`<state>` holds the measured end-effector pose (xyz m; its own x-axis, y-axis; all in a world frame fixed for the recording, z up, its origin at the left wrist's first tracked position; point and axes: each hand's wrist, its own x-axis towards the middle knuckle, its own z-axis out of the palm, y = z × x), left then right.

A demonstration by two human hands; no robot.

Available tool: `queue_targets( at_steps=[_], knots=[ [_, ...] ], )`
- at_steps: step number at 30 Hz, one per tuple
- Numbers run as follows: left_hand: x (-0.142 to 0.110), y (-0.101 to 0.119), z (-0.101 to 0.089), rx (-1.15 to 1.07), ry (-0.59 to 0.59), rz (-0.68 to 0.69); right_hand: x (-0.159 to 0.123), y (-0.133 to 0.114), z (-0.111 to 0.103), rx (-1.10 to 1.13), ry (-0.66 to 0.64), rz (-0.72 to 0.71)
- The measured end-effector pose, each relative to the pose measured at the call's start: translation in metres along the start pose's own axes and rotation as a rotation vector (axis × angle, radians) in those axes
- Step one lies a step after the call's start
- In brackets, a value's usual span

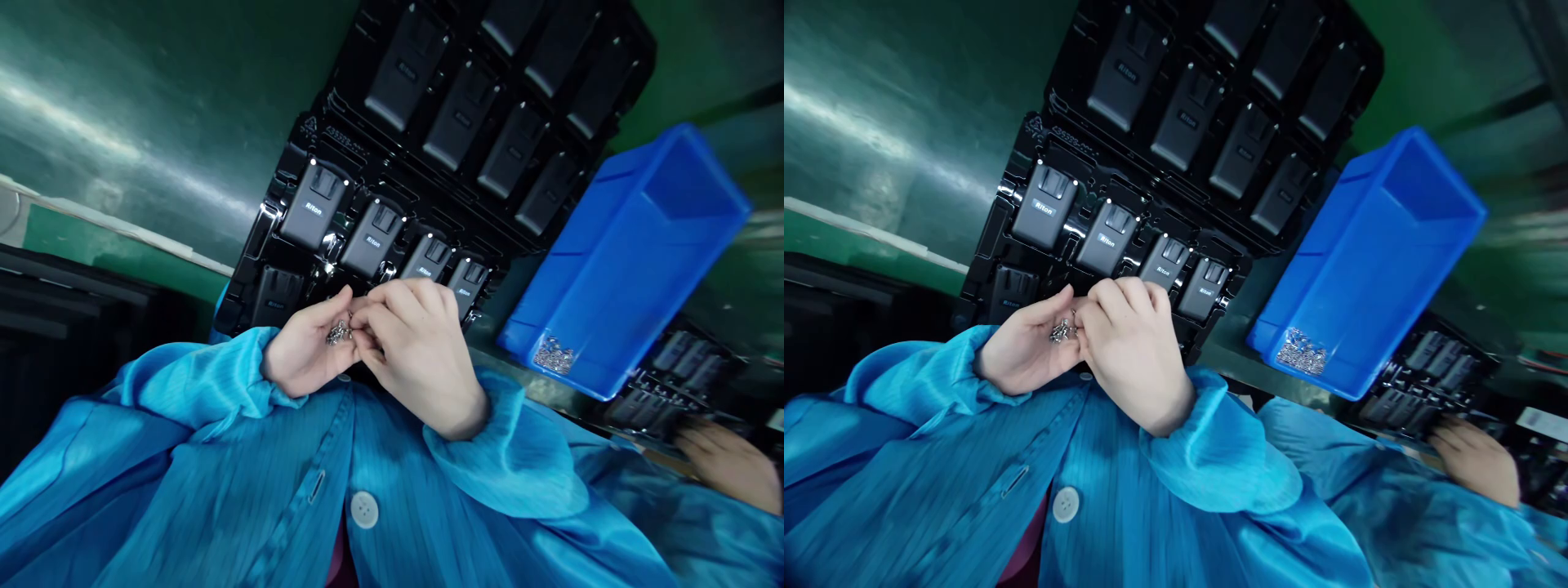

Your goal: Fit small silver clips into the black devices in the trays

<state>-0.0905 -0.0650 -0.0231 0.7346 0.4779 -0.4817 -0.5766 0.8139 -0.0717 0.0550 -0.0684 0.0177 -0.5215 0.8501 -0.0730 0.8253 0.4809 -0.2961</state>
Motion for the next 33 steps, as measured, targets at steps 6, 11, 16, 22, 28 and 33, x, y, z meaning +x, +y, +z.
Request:
queue_targets(
  at_steps=[6,11,16,22,28,33],
  knots=[
    [0.000,0.001,-0.002,-0.008,-0.037,-0.019,0.001,0.002,-0.003,0.087,-0.052,0.008],
    [0.000,0.001,-0.003,-0.033,-0.044,-0.030,0.000,0.006,-0.006,0.115,-0.059,-0.022],
    [0.000,0.000,-0.002,-0.048,-0.037,-0.023,0.001,0.004,-0.002,0.085,-0.043,-0.026],
    [-0.008,0.005,-0.016,-0.011,-0.052,-0.044,-0.003,0.007,-0.005,0.228,0.126,-0.043],
    [-0.034,0.014,-0.042,0.048,-0.024,-0.106,-0.016,0.024,0.001,0.219,0.287,0.051],
    [-0.047,0.017,-0.057,0.074,0.005,-0.166,-0.027,0.029,0.038,0.176,0.234,0.108]
  ],
)
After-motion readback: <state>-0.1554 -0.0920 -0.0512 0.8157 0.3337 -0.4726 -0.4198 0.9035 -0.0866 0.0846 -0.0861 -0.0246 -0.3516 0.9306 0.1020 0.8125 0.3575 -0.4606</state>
